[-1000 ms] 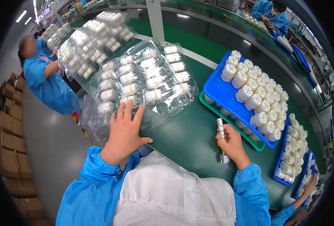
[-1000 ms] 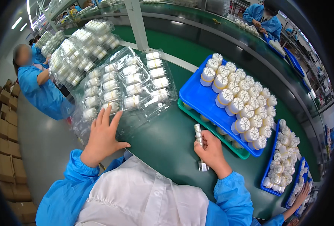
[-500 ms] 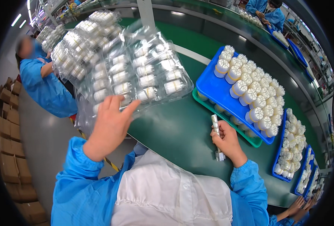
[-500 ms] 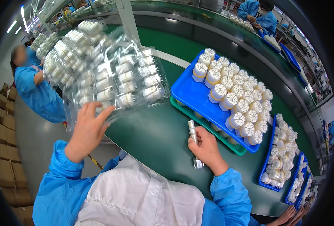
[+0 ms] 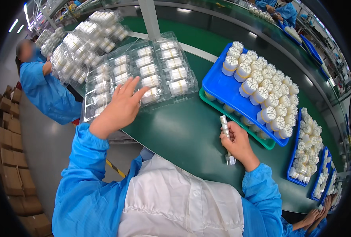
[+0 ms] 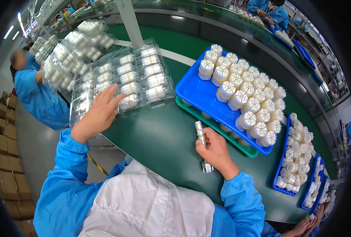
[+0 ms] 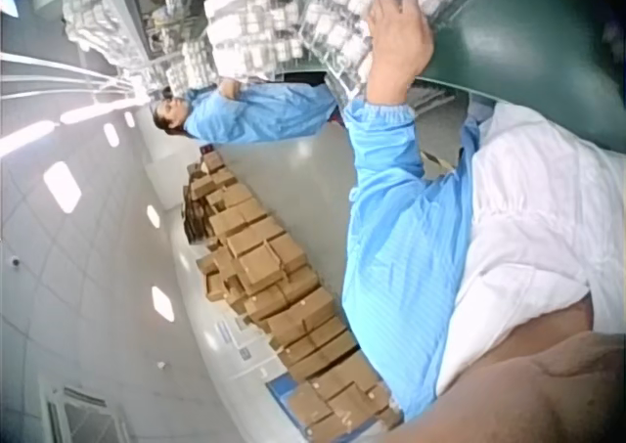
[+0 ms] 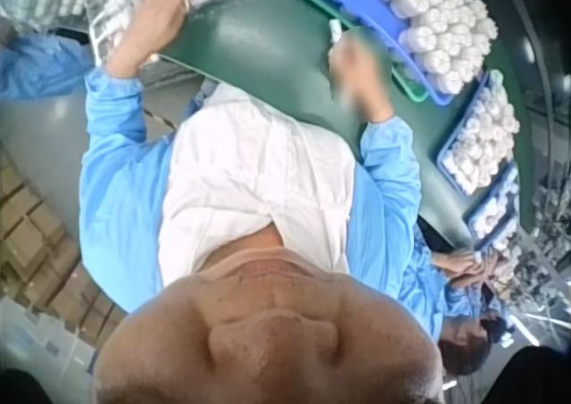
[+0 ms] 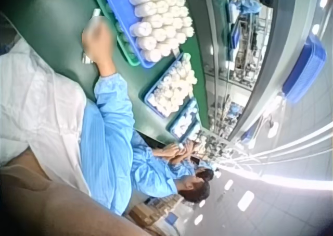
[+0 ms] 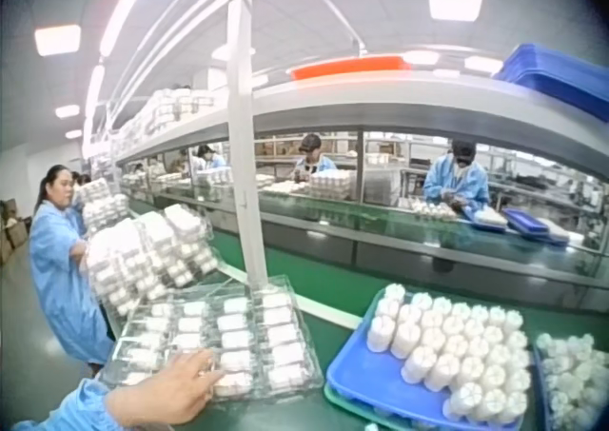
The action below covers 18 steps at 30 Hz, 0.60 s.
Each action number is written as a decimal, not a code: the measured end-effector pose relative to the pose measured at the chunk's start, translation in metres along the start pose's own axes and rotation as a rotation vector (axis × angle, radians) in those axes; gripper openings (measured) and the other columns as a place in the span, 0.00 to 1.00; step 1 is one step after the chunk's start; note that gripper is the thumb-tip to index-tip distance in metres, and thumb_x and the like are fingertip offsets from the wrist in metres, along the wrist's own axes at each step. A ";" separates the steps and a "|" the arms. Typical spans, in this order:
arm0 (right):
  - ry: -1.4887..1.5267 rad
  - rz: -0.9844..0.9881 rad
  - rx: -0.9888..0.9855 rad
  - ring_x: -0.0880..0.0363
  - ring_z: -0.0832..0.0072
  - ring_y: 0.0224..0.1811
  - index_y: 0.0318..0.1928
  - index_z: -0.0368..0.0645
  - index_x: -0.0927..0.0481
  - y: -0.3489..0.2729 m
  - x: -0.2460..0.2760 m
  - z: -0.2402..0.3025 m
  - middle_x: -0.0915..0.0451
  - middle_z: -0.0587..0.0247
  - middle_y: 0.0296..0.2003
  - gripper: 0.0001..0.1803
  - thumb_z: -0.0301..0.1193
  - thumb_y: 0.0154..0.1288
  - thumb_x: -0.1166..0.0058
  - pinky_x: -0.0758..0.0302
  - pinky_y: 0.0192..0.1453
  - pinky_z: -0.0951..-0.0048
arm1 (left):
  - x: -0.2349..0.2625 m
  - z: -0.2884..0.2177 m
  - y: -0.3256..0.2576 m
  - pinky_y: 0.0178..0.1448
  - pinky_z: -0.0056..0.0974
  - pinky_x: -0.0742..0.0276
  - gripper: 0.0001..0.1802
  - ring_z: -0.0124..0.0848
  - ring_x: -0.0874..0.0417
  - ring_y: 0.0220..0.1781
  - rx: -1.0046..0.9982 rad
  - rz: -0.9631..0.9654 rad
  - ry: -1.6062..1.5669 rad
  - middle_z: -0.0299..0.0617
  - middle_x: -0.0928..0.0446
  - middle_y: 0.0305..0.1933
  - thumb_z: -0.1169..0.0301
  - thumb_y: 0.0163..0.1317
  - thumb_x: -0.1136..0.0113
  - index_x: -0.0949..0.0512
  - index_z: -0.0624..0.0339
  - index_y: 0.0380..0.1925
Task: The person inserts a wick into the center of small white candles using a metal tool. They pick up candles from a blue tray, secure the wick, and place the finished candles into a clear plastic packaging tray. The process is repeated continuously throughout the clip.
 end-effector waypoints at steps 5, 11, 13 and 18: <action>0.035 -0.032 -0.004 0.29 0.83 0.27 0.40 0.37 0.26 -0.003 0.001 -0.003 0.27 0.68 0.26 0.10 0.27 0.64 0.39 0.30 0.31 0.74 | 0.021 -0.071 0.016 0.68 0.60 0.30 0.21 0.59 0.26 0.66 -0.192 -0.448 -0.239 0.59 0.27 0.62 0.84 0.55 0.45 0.23 0.64 0.51; 0.009 -0.145 0.122 0.30 0.76 0.22 0.32 0.40 0.26 -0.018 0.026 0.033 0.29 0.66 0.21 0.12 0.30 0.65 0.35 0.32 0.28 0.70 | -0.055 -0.161 0.022 0.49 0.49 0.23 0.15 0.45 0.21 0.43 -0.876 -0.612 -0.601 0.44 0.22 0.42 0.77 0.50 0.32 0.19 0.61 0.40; -0.171 -0.247 0.377 0.31 0.71 0.20 0.30 0.41 0.26 -0.032 0.039 0.045 0.29 0.63 0.19 0.13 0.31 0.66 0.35 0.34 0.26 0.67 | -0.063 -0.179 0.027 0.48 0.48 0.23 0.14 0.43 0.21 0.43 -0.968 -0.515 -0.613 0.42 0.23 0.41 0.74 0.49 0.30 0.19 0.60 0.38; -0.194 -0.480 0.376 0.25 0.62 0.22 0.28 0.40 0.23 -0.056 0.058 0.018 0.24 0.57 0.22 0.13 0.31 0.65 0.34 0.32 0.27 0.61 | -0.074 -0.217 0.046 0.50 0.47 0.23 0.15 0.43 0.21 0.44 -0.990 -0.466 -0.603 0.42 0.23 0.43 0.75 0.50 0.30 0.18 0.58 0.40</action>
Point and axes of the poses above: each hand's wrist, its own y-axis towards the middle knuckle, its own x-axis out of the back of the hand, z = x × y, the point moved 4 cm from there along y, towards the middle knuckle
